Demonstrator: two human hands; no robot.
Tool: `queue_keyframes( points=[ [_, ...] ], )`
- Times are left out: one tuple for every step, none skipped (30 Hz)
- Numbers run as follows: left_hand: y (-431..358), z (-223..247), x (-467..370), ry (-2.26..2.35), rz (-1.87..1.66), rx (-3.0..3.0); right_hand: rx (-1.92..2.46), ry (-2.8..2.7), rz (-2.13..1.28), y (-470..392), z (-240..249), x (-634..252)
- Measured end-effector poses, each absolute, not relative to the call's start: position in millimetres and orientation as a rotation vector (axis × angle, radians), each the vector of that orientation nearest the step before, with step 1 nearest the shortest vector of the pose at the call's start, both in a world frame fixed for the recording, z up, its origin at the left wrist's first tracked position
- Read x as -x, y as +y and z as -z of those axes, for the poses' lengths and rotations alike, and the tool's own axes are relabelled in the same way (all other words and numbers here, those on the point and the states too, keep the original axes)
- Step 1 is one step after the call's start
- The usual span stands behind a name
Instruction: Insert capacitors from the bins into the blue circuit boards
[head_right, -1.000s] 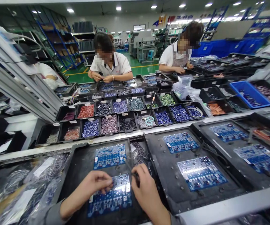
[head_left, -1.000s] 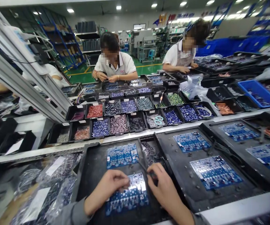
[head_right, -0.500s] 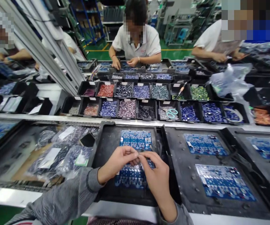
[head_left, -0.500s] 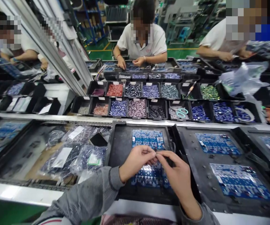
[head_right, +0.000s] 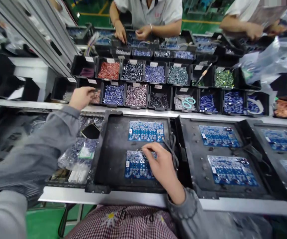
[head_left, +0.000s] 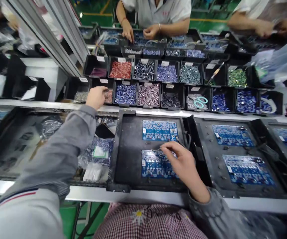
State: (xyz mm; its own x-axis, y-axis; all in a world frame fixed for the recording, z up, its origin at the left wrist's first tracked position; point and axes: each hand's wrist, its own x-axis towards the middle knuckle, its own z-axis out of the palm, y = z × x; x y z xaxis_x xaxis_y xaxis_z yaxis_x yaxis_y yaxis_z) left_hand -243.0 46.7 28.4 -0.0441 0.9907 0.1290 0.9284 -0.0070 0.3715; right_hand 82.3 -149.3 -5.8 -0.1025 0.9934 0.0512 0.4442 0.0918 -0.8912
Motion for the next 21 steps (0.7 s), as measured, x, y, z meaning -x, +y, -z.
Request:
queue_keyframes(
  points=[
    [60,-22,252,2.111,-0.474,-2.025,1.409,-1.784,-0.91,-148,6,-77],
    [70,-15,258,2.137,-0.416,-2.013,1.391,-1.881,-0.849,-146,6,-73],
    [77,-10,261,2.16,-0.373,-2.002,1.381,-1.95,-0.794,-144,7,-69],
    [81,-6,263,2.18,-0.343,-1.993,1.375,-2.003,-0.752,-142,9,-65],
    [83,-4,264,2.196,-0.323,-1.982,1.361,-2.048,-0.734,-141,11,-62],
    [85,-3,264,2.205,-0.308,-1.967,1.34,-2.093,-0.736,-140,13,-60],
    [86,-2,264,2.211,-0.289,-1.948,1.319,-2.133,-0.745,-139,15,-58],
    [87,-2,265,2.216,-0.268,-1.926,1.302,-2.168,-0.752,-139,17,-57],
    [88,-2,266,2.222,-0.25,-1.904,1.294,-2.196,-0.755,-139,19,-56],
    [88,-2,266,2.232,-0.24,-1.882,1.293,-2.217,-0.756,-139,21,-55],
    [89,-2,267,2.243,-0.233,-1.864,1.298,-2.231,-0.753,-139,23,-55],
    [90,-1,267,2.262,-0.246,-1.849,1.303,-2.24,-0.75,-139,24,-54],
    [90,-1,268,2.277,-0.285,-1.844,1.305,-2.248,-0.752,-138,26,-54],
    [90,-1,268,2.278,-0.345,-1.851,1.302,-2.255,-0.756,-138,27,-54],
    [90,-1,268,2.269,-0.428,-1.86,1.298,-2.258,-0.757,-138,28,-54],
    [90,-1,268,2.255,-0.528,-1.867,1.294,-2.26,-0.756,-137,30,-54],
    [90,-2,268,2.244,-0.631,-1.868,1.29,-2.26,-0.751,-137,31,-54],
    [90,-2,267,2.229,-0.713,-1.864,1.288,-2.259,-0.745,-137,31,-54],
    [89,-3,267,2.211,-0.776,-1.858,1.288,-2.255,-0.737,-137,32,-54],
    [89,-4,266,2.199,-0.833,-1.847,1.289,-2.25,-0.729,-137,32,-54],
    [89,-5,264,2.179,-0.887,-1.839,1.291,-2.244,-0.72,-137,32,-54]
  ],
)
